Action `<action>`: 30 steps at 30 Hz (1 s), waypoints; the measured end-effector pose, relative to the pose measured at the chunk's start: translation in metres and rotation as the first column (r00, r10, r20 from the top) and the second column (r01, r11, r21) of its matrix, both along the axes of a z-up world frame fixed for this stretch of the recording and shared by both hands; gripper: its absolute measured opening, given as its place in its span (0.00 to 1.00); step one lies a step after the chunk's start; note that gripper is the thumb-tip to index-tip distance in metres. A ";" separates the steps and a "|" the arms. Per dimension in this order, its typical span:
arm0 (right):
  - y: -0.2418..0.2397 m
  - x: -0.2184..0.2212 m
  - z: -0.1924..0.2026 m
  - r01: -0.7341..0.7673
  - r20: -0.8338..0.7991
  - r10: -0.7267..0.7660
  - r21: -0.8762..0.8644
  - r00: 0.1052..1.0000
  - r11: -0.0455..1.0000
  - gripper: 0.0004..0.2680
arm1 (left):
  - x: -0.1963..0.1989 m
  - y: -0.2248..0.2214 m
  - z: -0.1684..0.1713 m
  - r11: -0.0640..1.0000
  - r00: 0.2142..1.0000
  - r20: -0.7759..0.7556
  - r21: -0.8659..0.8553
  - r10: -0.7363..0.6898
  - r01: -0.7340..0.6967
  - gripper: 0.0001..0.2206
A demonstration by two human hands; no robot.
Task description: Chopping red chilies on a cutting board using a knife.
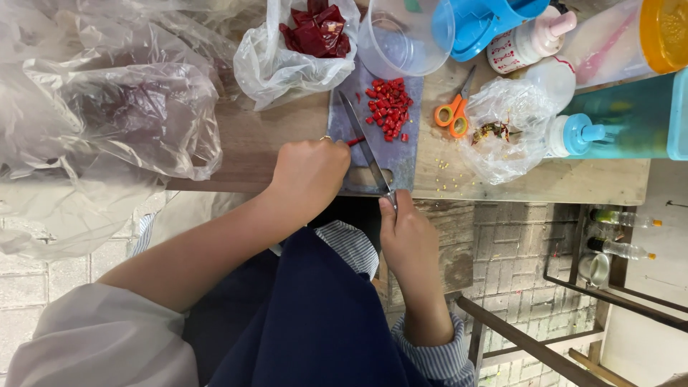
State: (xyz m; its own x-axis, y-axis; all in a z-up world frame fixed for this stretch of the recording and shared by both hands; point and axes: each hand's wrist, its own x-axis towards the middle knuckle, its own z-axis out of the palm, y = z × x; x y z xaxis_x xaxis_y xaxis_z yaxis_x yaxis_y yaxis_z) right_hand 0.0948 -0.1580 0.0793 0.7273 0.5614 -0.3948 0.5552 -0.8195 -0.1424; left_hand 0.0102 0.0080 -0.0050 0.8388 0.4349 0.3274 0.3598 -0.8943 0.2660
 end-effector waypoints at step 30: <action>0.027 0.005 -0.014 -0.111 0.068 0.111 0.005 0.992 0.994 0.17 | 0.009 -0.003 -0.018 0.999 0.998 0.032 0.013 0.045 -0.046 0.13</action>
State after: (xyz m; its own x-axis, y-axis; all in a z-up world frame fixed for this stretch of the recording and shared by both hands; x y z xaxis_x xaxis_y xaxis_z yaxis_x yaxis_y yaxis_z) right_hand 0.1000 -0.1311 0.0648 0.6851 0.6434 -0.3417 0.6512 -0.7511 -0.1086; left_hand 0.0194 0.0051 -0.0233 0.8075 0.4676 0.3597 0.3919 -0.8809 0.2654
